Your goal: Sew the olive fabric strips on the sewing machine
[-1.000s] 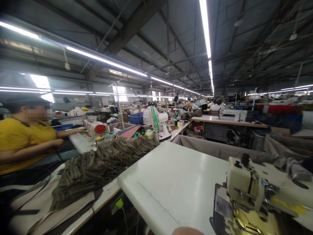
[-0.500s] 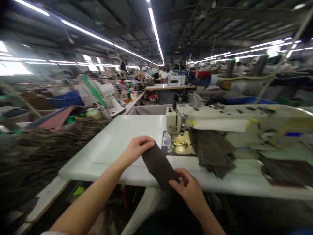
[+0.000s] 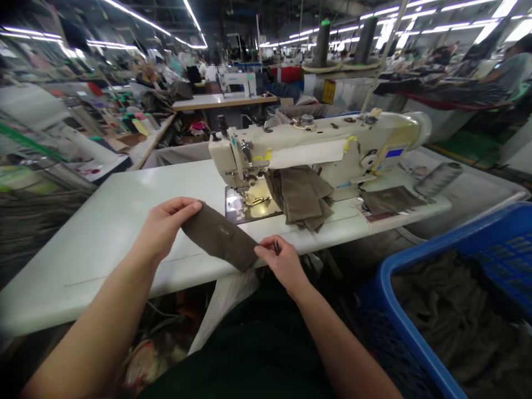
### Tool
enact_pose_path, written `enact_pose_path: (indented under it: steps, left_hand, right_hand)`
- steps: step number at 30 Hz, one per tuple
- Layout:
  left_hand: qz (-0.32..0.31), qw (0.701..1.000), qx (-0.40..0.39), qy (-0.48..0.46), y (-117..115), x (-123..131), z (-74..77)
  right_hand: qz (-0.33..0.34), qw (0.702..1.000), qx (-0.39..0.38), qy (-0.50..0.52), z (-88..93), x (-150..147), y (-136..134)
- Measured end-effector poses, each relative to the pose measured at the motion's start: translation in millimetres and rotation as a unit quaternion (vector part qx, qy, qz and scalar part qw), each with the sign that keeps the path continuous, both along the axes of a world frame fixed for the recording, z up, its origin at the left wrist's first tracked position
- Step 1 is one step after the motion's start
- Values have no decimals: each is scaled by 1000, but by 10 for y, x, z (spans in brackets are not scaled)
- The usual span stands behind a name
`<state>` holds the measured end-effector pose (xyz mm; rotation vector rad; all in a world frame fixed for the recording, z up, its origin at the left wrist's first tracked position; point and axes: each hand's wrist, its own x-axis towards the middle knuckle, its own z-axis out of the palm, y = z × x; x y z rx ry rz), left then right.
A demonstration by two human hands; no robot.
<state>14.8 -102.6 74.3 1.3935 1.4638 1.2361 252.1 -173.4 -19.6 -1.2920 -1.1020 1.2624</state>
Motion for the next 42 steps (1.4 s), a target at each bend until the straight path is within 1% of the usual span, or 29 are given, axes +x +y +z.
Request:
enact_pose_path:
  steps: [2,4,6,8,10,12,14,17,21,25,29,31,33,35,36,39,42]
  left_hand:
    - [-15,1000,-10,2,75,-25,-6]
    - [-45,998,-26,20,207,-45,-23]
    - [-78,994,-38,73,393,-37,-76]
    - [-113,977,-38,178,605,13,-179]
    - [-142,950,-30,278,799,96,-315]
    - [-162,933,-20,321,937,188,-444]
    - [-173,932,-15,319,1009,258,-533]
    - [-180,929,-5,322,1024,297,-571]
    - [-190,924,2,333,994,285,-521]
    - [-193,918,0,346,1000,301,-482]
    - [-182,916,5,358,1063,376,-498]
    - [-177,916,7,361,1100,414,-514]
    - [-175,916,7,361,1126,434,-525]
    - [-175,917,7,359,1137,434,-525]
    - [-176,917,8,358,1137,430,-522]
    - [-177,917,12,358,1125,418,-509]
    - [-174,917,17,359,1118,421,-506]
  right_hand:
    - [-12,1000,1,-15,-7,9,11]
    - [-15,999,1,-30,1,6,7]
    - [-11,999,2,-42,14,-30,-10]
    - [-14,999,6,-51,22,-100,-33]
    - [-34,996,27,-73,13,-183,-60]
    - [-50,990,66,-115,-11,-243,-86]
    - [-35,979,114,-164,-39,-256,-108]
    - [15,967,153,-204,-71,-194,-127]
    - [57,950,191,-240,-98,-85,-128]
    - [71,924,264,-268,-125,-53,-103]
    - [74,909,296,-283,-124,-47,-65]
    - [83,889,324,-314,-104,-32,-53]
    - [101,859,347,-363,-70,-13,-50]
    - [118,836,346,-409,-32,3,-55]
    - [126,830,340,-425,-15,7,-60]
    - [136,825,327,-439,12,1,-69]
    - [127,840,319,-421,1,-25,-63]
